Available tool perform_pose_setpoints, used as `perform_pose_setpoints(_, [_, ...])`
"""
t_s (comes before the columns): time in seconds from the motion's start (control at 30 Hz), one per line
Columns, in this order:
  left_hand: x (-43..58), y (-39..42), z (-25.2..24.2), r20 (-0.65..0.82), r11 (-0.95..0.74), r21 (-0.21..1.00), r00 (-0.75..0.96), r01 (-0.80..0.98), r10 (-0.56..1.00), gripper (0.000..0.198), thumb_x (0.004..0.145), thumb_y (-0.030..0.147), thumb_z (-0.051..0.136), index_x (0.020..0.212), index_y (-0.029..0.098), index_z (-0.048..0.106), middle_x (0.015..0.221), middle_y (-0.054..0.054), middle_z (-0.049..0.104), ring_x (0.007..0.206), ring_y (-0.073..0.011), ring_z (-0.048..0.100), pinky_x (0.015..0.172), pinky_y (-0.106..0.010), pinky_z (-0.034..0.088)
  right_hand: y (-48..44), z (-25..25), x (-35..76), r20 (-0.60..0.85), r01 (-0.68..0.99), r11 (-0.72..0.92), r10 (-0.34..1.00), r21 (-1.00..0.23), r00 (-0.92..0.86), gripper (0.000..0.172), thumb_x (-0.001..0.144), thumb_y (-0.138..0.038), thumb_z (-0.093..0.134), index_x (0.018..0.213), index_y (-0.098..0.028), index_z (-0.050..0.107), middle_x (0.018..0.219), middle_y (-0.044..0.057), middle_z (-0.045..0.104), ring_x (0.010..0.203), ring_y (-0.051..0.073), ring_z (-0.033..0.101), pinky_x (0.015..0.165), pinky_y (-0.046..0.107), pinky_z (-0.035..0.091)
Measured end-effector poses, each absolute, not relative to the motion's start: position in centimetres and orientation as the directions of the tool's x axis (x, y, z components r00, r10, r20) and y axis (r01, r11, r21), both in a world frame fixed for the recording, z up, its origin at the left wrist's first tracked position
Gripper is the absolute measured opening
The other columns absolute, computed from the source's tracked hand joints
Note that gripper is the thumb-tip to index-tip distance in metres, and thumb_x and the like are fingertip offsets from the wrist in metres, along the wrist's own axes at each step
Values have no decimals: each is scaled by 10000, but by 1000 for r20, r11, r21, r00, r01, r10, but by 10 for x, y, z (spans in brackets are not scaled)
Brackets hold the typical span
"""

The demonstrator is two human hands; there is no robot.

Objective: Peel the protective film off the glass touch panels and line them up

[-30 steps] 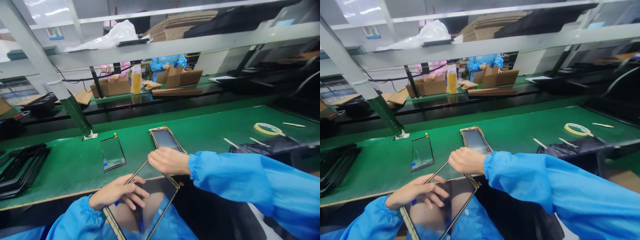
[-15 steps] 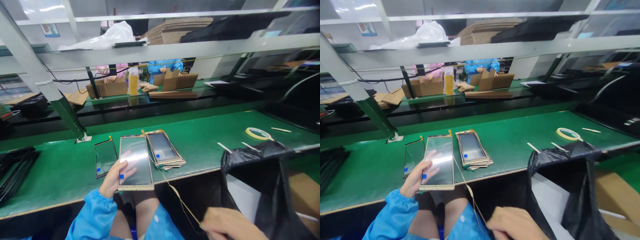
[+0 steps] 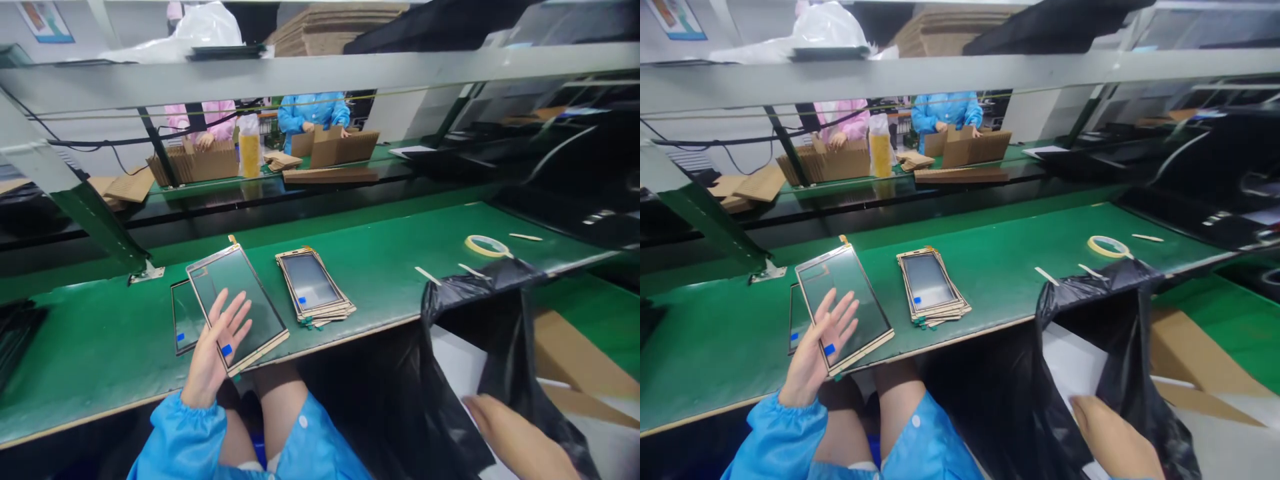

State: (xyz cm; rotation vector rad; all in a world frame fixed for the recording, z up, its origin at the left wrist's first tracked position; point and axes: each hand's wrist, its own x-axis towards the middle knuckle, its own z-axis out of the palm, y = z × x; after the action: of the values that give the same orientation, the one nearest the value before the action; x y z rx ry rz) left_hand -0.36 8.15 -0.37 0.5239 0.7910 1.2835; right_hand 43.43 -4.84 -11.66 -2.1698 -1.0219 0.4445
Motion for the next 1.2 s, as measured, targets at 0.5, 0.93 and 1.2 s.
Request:
perform_pose_setpoints(0.5, [-7,16,11,47,-96,903,-126,-419,991,385,878,366,647,1251,278,610,1246,-86,674,1128,-257,645,877,-350,564,51,-6,205,54,643,477,825,-599,-562,227,969,-188,355,819,-201,525,731,2,633,637,147,601,611,256,391])
perform_pose_setpoints(0.93, [26,14,-10,270,-398,873,-399,-282,876,364,977,296,495,1334,344,539,1408,-46,555,1314,-228,505,1051,-370,478,51,-4,167,529,773,633,673,-49,-517,314,880,-69,359,621,-192,490,529,-3,500,453,135,453,530,313,219])
perform_pose_setpoints(1.2, [15,26,-31,-77,102,696,68,-711,995,697,855,712,446,1298,190,574,1313,-162,617,1169,-318,617,913,-427,535,71,79,145,271,-94,294,647,-951,-713,235,866,-214,509,650,-182,595,971,70,679,722,144,633,604,260,497])
